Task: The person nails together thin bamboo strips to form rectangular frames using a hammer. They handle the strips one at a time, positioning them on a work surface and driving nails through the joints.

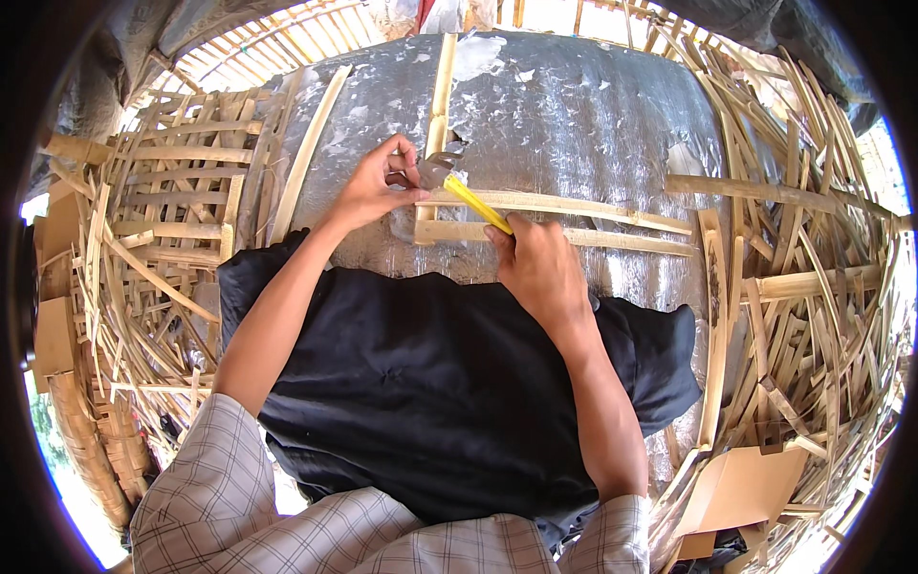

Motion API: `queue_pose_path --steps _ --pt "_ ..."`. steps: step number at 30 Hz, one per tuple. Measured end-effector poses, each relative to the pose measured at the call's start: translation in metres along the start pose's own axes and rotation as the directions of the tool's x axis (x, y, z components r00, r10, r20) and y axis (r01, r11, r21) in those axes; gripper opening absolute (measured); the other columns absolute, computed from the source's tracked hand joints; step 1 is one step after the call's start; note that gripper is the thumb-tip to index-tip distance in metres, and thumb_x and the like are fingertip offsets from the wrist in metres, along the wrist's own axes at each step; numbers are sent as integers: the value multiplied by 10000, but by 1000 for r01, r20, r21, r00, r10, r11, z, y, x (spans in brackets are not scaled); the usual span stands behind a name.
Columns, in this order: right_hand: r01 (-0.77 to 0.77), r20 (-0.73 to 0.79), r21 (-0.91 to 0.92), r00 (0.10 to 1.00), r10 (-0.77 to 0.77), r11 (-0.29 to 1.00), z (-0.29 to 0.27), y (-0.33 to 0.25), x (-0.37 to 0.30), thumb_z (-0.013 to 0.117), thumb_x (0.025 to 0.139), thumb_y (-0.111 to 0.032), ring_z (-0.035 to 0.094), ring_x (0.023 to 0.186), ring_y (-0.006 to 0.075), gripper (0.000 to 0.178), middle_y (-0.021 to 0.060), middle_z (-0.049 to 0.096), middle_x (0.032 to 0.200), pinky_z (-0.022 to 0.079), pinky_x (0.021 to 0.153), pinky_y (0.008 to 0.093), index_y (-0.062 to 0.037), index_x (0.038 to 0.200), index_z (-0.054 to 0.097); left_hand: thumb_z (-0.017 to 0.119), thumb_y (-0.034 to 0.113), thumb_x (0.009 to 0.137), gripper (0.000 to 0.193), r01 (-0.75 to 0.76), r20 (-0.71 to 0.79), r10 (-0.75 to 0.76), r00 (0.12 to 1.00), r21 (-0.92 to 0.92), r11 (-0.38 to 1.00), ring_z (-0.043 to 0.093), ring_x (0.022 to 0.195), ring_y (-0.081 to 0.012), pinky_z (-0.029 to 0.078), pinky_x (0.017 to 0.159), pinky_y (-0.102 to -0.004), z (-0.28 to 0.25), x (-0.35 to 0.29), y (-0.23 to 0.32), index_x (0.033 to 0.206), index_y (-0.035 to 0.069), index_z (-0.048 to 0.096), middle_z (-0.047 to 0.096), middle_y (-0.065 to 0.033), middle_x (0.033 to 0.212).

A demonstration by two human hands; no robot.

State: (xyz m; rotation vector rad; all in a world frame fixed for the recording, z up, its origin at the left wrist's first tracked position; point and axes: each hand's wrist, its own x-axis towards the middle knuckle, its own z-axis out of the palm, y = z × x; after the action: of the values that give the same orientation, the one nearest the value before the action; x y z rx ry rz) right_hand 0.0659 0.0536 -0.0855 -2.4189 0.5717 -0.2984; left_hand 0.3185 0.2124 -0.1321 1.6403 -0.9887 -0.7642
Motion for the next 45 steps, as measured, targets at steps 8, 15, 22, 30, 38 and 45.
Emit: queue_pose_path --steps 8,15,22,30,38,45 --pt "31 -30 -16 999 -31 999 3 0 0 677 1028 -267 635 693 529 297 278 635 672 510 611 591 10 923 661 851 -49 830 460 60 -16 -61 998 -44 997 661 904 -72 569 874 -298 3 -1 4 1051 112 482 643 8 903" --pt "9 -17 21 1000 -9 1000 3 -6 0 676 1027 -275 641 688 529 284 272 638 669 515 613 601 -4 946 660 830 -80 831 430 27 -44 -29 999 -50 998 694 911 -95 615 817 -301 3 -2 1 1038 75 486 679 -33 890" --pt "3 -51 -48 999 -6 999 6 -1 -3 680 1025 -270 637 692 535 276 278 635 672 513 613 603 -10 938 659 831 -74 834 429 40 -29 -40 999 -26 999 711 911 -111 619 816 -304 1 -2 -1 1028 76 478 667 -29 883" --pt "39 -34 -58 999 -41 998 6 0 -3 668 1035 -278 640 690 530 290 274 644 686 520 617 596 -7 934 650 834 -75 826 451 35 -9 -35 999 -41 999 698 937 -101 593 879 -307 1 0 -3 1027 96 469 646 -1 881" --pt "-14 -44 -49 999 12 999 4 -4 -2 678 1031 -253 629 679 527 296 271 640 687 497 600 591 11 912 617 850 -58 824 449 71 12 -70 997 -69 995 681 931 -92 580 885 -293 3 0 9 1017 102 477 631 16 904" --pt "22 -70 64 997 -18 998 0 -12 -2 673 1035 -248 628 674 520 311 272 636 683 488 592 582 18 897 591 842 -22 851 415 51 33 -48 998 -80 995 692 936 -98 579 859 -290 -2 0 -1 1020 98 482 670 -16 923"
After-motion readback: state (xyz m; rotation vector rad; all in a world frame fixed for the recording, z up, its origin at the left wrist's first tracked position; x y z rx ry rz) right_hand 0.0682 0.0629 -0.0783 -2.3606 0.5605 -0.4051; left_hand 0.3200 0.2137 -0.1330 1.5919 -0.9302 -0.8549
